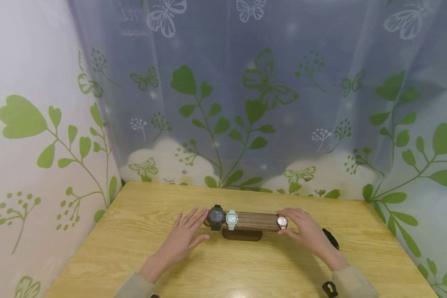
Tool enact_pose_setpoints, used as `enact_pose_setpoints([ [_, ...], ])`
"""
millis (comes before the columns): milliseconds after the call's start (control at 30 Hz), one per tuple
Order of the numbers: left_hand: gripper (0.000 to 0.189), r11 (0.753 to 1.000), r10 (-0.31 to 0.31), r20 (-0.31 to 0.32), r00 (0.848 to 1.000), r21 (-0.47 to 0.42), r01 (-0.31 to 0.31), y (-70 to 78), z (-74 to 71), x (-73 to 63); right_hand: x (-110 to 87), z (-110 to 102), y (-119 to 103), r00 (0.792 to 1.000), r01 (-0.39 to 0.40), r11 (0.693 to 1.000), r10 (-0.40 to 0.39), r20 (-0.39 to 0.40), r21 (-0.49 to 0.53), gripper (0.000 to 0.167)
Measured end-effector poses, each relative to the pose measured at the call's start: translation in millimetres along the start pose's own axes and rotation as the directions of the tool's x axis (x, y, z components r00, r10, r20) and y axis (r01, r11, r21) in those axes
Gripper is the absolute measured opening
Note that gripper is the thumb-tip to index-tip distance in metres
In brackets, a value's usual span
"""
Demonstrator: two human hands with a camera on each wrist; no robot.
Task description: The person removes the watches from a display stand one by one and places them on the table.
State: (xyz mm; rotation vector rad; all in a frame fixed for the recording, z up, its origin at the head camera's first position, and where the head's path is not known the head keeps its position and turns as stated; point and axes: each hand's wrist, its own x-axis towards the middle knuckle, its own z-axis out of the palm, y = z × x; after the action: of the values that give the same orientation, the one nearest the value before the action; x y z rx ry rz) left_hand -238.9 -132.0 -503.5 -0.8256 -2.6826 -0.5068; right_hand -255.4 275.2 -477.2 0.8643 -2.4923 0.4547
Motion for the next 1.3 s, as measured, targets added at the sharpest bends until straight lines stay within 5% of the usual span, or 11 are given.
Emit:
enact_pose_setpoints([
  [400, 0.071, 1.0, 0.008, -0.011, 1.0, -0.019, -0.009, 0.0, 0.5, 0.5, -13.9, -9, 19, 0.998, -0.051, 0.998, 0.05, -0.033, -0.022, 0.055],
  [1300, 0.071, 1.0, 0.015, -0.017, 1.0, -0.001, -0.015, -0.3, 1.4, -0.4, -62.0, -67, 69, 0.986, -0.106, 0.984, 0.085, -0.144, -0.146, 0.063],
])
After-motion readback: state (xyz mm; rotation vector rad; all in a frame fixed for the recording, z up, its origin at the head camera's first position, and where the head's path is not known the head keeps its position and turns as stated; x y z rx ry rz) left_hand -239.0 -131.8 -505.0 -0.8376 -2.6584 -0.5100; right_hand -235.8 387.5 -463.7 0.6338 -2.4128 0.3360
